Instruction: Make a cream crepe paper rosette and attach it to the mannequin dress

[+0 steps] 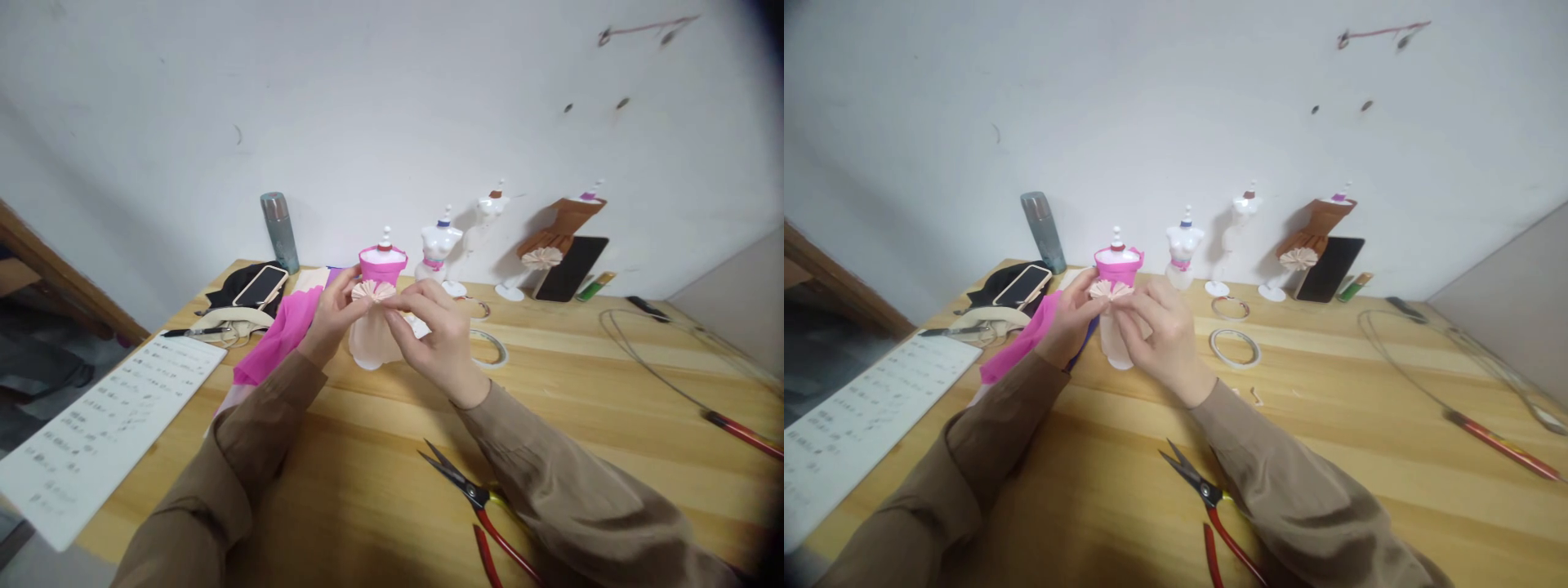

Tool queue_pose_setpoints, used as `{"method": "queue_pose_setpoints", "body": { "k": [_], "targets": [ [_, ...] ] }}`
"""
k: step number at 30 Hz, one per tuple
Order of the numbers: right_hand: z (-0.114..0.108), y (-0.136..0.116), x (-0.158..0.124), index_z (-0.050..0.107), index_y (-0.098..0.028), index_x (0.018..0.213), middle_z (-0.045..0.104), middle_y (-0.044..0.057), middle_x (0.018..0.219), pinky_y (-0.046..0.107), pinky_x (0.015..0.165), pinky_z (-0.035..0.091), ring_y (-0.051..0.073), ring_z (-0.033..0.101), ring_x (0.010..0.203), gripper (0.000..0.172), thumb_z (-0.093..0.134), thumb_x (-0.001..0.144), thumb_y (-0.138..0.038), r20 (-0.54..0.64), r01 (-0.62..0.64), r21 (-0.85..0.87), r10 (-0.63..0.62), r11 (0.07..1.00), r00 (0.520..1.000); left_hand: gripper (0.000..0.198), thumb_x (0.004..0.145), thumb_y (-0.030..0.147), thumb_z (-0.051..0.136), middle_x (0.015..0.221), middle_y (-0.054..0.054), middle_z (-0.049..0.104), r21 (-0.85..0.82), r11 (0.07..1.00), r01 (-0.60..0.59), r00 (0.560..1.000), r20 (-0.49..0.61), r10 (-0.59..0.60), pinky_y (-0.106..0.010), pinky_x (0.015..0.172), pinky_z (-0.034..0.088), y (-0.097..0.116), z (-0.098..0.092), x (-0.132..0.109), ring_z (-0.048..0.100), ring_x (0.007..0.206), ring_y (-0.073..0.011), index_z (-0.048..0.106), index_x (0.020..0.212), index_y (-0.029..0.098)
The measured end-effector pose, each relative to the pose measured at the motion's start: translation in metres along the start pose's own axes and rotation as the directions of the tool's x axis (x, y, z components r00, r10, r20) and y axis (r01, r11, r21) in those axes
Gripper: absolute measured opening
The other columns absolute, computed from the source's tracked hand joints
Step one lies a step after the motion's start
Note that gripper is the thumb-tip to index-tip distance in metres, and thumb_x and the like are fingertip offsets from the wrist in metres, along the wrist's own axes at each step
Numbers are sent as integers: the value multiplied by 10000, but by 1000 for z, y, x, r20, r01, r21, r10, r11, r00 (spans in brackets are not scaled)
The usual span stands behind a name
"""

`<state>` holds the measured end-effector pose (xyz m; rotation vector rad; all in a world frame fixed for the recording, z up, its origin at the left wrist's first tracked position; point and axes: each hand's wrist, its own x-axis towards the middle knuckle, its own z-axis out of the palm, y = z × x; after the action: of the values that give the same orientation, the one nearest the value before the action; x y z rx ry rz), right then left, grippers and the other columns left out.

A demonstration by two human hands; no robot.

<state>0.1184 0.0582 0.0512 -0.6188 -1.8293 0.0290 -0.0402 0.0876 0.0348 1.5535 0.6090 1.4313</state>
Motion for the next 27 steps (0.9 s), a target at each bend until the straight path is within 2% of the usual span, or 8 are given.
{"method": "queue_pose_setpoints", "body": {
  "k": [3,6,10,14,17,22,24,27],
  "targets": [
    [-8,-6,-2,589,-204,702,556,24,685,328,636,444,166,540,680,164,532,854,-178,100,-5,92,-4,996,995,595,743,343,690,1233,-104,630,29,1000,-2,1000,15,2,-377,932,482,-1,0,1,589,1137,-280,509,1285,177],
    [-12,-3,-5,524,-198,617,507,6,631,293,577,400,142,508,617,248,519,865,-195,163,-30,90,16,995,987,568,734,363,708,1254,-109,620,21,1000,-22,1000,20,22,-397,974,459,-3,-3,2,561,1186,-286,545,1247,180],
    [-13,10,-15,466,-197,554,451,-13,576,274,540,345,124,455,560,324,515,870,-248,190,-181,25,173,983,967,474,818,407,623,1278,-135,606,-4,997,-81,992,-95,80,-430,1003,439,1,-11,6,554,1208,-269,563,1233,185],
    [-10,23,-29,455,-196,533,460,-17,550,276,548,333,125,446,542,341,516,853,-295,212,-339,-51,342,940,916,352,816,380,648,1107,-104,693,40,996,-77,975,-205,84,-420,968,469,19,-15,11,638,1071,-237,634,1112,190],
    [-7,29,-41,474,-190,525,484,-17,547,269,538,316,123,446,531,331,534,830,-306,320,-412,-142,436,900,841,298,798,382,670,1059,-113,713,151,988,-29,980,-189,58,-419,979,465,34,-13,16,644,1050,-242,689,982,148],
    [-1,35,-56,566,-182,568,564,-2,589,260,520,313,130,478,542,272,557,815,-295,468,-475,-224,521,851,714,432,769,384,703,1195,-151,662,151,988,44,992,-125,-25,-431,1020,435,42,-8,24,582,1168,-273,660,1111,124],
    [1,37,-60,574,-186,570,560,-7,568,259,506,311,126,465,517,264,567,813,-290,491,-478,-228,525,848,696,471,748,361,725,1202,-155,656,155,987,48,995,-99,-33,-434,1018,436,41,-7,27,570,1185,-286,650,1146,121],
    [4,40,-66,554,-199,546,535,-18,517,260,479,300,121,443,475,272,585,806,-275,493,-453,-204,491,868,718,447,709,322,756,1125,-149,690,170,985,35,997,-70,-23,-428,969,471,41,-5,30,616,1107,-292,682,1097,115]
  ]
}}
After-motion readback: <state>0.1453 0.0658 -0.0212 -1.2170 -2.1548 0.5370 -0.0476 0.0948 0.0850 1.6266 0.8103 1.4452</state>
